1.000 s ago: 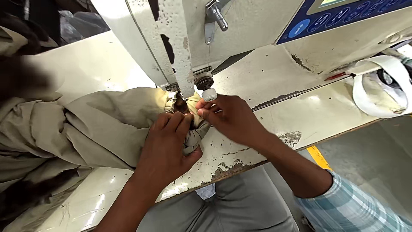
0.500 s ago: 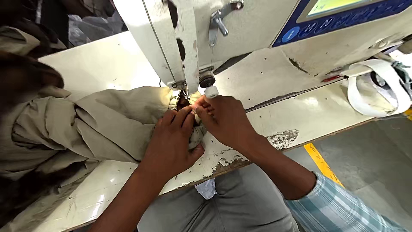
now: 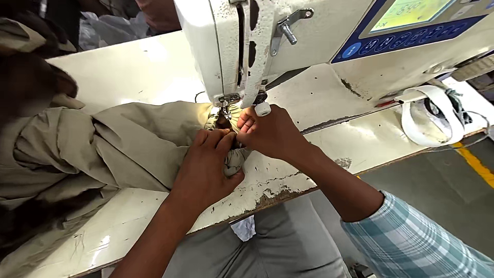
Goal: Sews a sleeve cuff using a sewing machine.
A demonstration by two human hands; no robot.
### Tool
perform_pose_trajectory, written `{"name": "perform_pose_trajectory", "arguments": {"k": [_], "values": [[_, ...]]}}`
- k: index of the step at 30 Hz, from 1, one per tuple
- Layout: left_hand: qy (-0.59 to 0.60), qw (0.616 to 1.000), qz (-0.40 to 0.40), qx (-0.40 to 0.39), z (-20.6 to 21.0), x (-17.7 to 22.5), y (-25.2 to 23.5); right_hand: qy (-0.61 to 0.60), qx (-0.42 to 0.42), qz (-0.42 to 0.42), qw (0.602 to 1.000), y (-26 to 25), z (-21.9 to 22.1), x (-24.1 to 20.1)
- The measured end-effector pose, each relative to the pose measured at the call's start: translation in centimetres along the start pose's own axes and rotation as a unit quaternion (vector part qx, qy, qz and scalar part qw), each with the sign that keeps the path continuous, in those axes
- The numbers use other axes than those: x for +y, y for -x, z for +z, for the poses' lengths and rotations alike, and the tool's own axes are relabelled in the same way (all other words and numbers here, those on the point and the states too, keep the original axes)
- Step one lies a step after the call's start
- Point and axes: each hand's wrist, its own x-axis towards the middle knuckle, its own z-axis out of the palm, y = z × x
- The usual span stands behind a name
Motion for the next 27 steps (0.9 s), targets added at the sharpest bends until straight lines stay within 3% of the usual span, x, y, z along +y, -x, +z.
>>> {"name": "perform_pose_trajectory", "arguments": {"k": [4,7,14,21,27], "values": [[0.002,1.000,-0.003,-0.002,0.1,0.1,0.1,-0.156,-0.045,0.051,0.985,-0.5,-0.1,2.0],[0.004,1.000,0.000,0.006,0.2,0.1,0.2,-0.177,-0.044,0.061,0.981,-0.4,0.1,2.2],[-0.003,1.000,-0.004,-0.013,0.2,0.2,-0.1,-0.038,0.030,0.035,0.998,0.6,0.8,0.3],[0.003,1.000,0.003,0.005,0.2,0.0,0.0,0.016,0.005,0.022,1.000,0.3,0.3,-0.4],[-0.002,0.999,-0.016,-0.037,-0.4,0.5,-0.3,0.127,0.099,-0.059,0.985,0.9,0.8,-1.0]]}}
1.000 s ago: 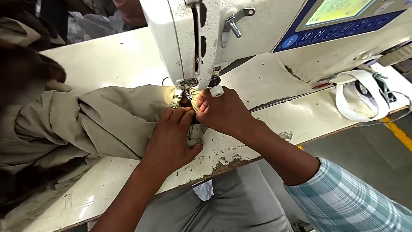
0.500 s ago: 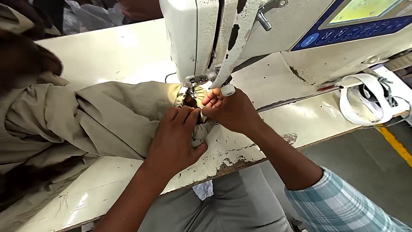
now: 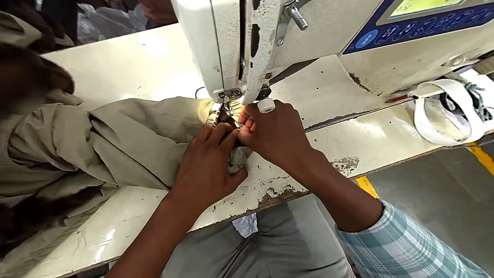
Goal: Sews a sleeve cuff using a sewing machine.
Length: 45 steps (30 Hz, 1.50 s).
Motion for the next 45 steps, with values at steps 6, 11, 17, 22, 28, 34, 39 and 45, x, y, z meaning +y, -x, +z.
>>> {"name": "perform_pose_trajectory", "arguments": {"k": [6,11,17,22,28,34,39,45], "values": [[-0.004,1.000,0.010,-0.026,-0.3,-0.1,-0.3,-0.031,-0.019,-0.017,0.999,0.2,-0.2,0.4],[-0.006,1.000,0.016,-0.005,-0.2,-0.1,-0.2,-0.034,-0.052,0.006,0.998,0.5,-0.3,0.1],[-0.005,1.000,0.001,-0.018,-0.4,0.0,-0.5,0.056,-0.107,-0.049,0.991,2.0,-1.0,-0.6],[-0.023,0.999,0.001,-0.024,-0.7,0.4,-0.5,-0.072,0.037,-0.073,0.994,1.5,-0.2,2.1],[-0.053,0.998,0.021,-0.035,-0.6,0.3,-0.7,-0.012,0.049,-0.091,0.995,1.2,1.0,4.0],[-0.039,0.998,0.029,-0.030,-1.1,-0.4,-0.8,0.005,0.003,-0.139,0.990,1.2,1.3,4.1],[-0.033,0.999,0.025,-0.013,-0.8,-0.4,-0.6,0.035,-0.028,-0.137,0.990,1.1,1.0,3.7],[-0.036,0.999,0.034,-0.015,-0.9,-0.5,-0.7,0.028,-0.022,-0.142,0.989,0.9,1.0,3.8]]}}
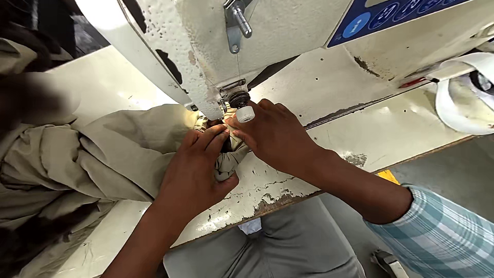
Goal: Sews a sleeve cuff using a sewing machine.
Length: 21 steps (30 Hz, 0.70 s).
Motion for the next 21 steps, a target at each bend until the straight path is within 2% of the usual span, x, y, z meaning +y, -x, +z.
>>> {"name": "perform_pose_trajectory", "arguments": {"k": [8,15,17,19,21], "values": [[0.002,1.000,0.000,0.002,-0.1,-0.6,-0.3,-0.018,0.006,0.003,1.000,-0.6,0.3,0.2],[-0.014,0.999,0.012,-0.030,-0.6,-0.7,-1.1,-0.041,0.021,0.014,0.999,-1.1,0.6,0.5],[-0.036,0.998,0.051,-0.007,-1.5,0.8,-0.6,-0.065,0.046,-0.022,0.997,-0.5,0.8,0.7],[-0.053,0.992,0.097,0.058,-2.1,2.3,0.1,-0.128,0.089,-0.109,0.982,1.2,0.2,0.6],[-0.065,0.989,0.102,0.090,-2.0,2.9,0.5,-0.176,0.068,-0.173,0.967,2.9,-0.4,0.4]]}}
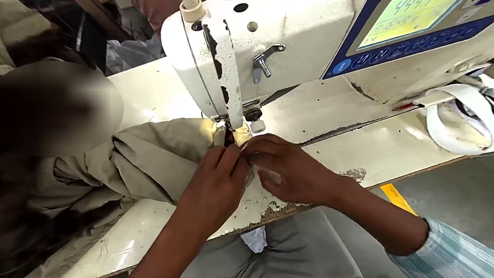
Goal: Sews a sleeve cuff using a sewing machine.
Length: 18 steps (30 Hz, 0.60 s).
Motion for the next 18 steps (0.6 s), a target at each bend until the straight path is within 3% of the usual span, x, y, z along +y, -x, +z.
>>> {"name": "perform_pose_trajectory", "arguments": {"k": [4,10,12,15,18], "values": [[0.024,0.999,-0.027,-0.013,1.0,1.0,-0.4,0.039,0.031,-0.008,0.999,1.4,0.5,0.6],[0.048,0.995,-0.073,-0.041,2.7,0.9,0.1,0.009,0.000,0.030,1.000,1.6,0.0,0.3],[0.055,0.996,-0.064,-0.041,2.9,0.9,0.3,-0.043,-0.002,0.077,0.996,1.4,-0.6,0.5],[0.048,0.997,-0.047,-0.050,2.9,0.9,0.3,-0.147,0.043,0.220,0.963,-0.7,-1.2,1.7],[0.038,0.997,-0.029,-0.062,2.9,1.1,0.2,-0.106,-0.001,0.329,0.938,-4.4,-1.0,2.3]]}}
